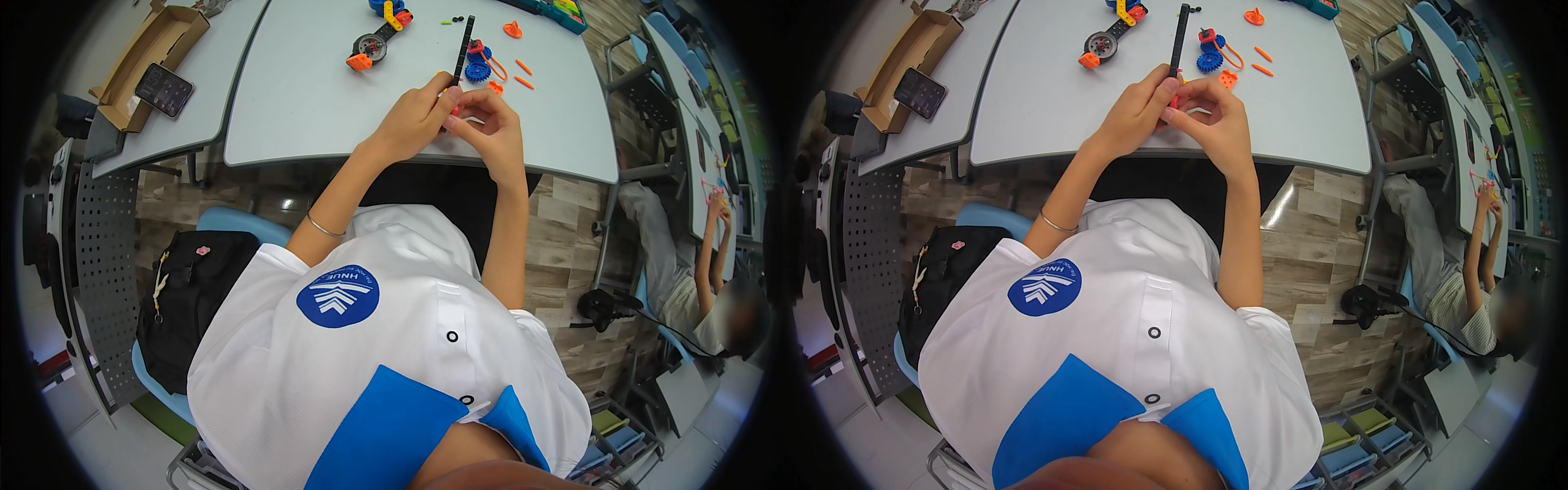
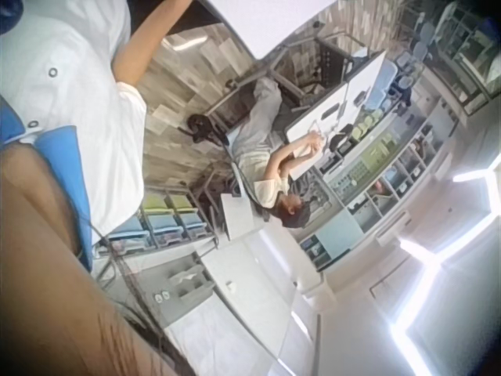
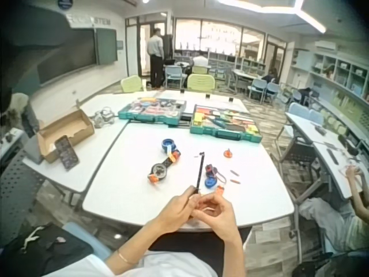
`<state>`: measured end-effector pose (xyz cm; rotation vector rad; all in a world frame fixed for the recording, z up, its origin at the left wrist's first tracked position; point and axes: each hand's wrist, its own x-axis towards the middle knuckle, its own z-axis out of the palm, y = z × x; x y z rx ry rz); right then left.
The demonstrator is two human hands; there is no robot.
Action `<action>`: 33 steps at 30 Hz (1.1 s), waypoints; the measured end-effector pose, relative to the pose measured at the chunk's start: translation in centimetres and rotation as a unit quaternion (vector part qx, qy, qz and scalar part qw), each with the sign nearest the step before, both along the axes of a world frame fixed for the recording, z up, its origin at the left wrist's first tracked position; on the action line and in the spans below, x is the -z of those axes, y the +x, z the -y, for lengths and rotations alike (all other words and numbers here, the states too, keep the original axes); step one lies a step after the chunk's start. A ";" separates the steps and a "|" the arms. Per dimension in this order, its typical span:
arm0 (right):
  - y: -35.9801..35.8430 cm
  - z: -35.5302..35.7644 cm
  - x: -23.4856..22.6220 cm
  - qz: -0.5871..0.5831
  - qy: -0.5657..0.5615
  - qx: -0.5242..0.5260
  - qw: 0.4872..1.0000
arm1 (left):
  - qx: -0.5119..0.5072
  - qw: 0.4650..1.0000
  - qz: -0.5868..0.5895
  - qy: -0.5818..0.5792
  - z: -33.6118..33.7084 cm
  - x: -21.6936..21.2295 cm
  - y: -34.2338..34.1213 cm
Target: The person assembles a mechanical model using colorful plastic gears, beams, and connectors from a STEM kit. They connect pieces by hand, occasionally using pliers to adjust components, and organize parts on the table.
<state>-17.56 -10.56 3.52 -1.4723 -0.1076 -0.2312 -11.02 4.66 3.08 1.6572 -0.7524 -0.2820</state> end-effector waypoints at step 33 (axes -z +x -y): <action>-1.9 -1.7 -2.5 -0.029 -0.148 0.093 0.984 | 0.001 0.996 -0.031 -0.082 -0.1 -0.7 -0.7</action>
